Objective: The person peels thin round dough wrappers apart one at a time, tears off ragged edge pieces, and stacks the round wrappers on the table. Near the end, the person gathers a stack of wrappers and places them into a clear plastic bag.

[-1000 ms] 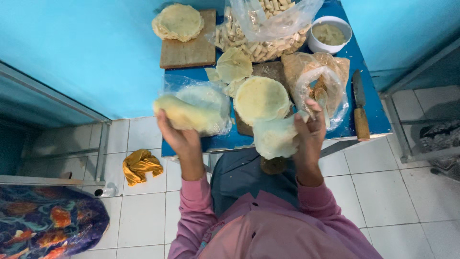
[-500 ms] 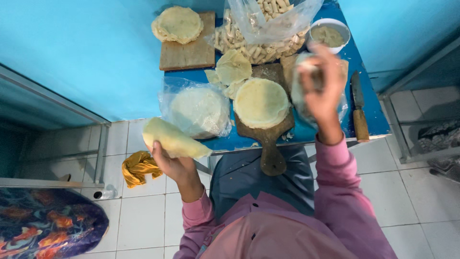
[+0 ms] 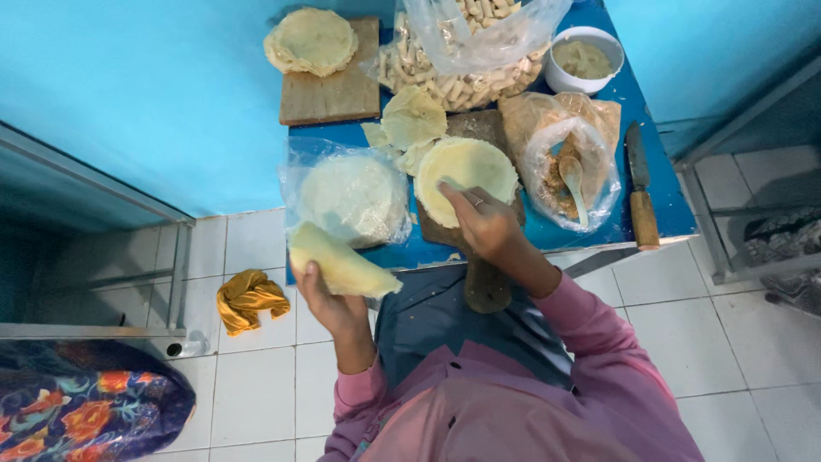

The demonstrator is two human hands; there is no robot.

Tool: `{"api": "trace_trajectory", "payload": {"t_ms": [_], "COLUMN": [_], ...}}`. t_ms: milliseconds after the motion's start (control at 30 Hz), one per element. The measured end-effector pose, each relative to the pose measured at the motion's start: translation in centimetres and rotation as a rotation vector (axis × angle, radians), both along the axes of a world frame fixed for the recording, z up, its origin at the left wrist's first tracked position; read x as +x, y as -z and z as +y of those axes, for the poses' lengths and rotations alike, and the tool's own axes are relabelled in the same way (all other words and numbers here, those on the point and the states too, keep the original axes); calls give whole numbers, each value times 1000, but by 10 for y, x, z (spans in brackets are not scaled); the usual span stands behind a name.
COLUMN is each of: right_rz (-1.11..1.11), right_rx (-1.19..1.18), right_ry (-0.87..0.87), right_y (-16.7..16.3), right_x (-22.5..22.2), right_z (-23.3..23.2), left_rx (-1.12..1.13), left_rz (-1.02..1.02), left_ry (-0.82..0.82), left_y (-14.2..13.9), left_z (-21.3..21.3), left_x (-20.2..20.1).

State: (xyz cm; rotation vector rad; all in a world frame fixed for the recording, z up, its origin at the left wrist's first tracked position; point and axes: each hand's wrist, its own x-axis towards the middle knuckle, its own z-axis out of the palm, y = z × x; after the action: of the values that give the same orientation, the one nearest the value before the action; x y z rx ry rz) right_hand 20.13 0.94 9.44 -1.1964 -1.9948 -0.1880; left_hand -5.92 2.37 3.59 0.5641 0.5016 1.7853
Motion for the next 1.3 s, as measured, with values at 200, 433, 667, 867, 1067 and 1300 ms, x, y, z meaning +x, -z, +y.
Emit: {"api": "trace_trajectory", "payload": {"t_ms": [200,433,667,867,1067,1300], "right_rz": [4,115,-57,-20,59,426], "right_rx": [-138,-108,-92,-84,-168,-429], "right_ry": [53,98,3,-10,33,-393], "right_y": [3,-9,-5,5,-8,-31], "right_x": [-10,23,21,23,20,-18], "right_z": [1,23,83,97,93,-30], "left_rx": [0,-87,7,30,48,2], "left_rz": [86,143,250,249,283,300], "left_ry": [128,288,402,405,401,424], "left_y": [14,10,0,3,3,-2], "left_z": [-9,-12,-11,-13,-12,-12], "left_x": [19,38,47,46,52,56]}}
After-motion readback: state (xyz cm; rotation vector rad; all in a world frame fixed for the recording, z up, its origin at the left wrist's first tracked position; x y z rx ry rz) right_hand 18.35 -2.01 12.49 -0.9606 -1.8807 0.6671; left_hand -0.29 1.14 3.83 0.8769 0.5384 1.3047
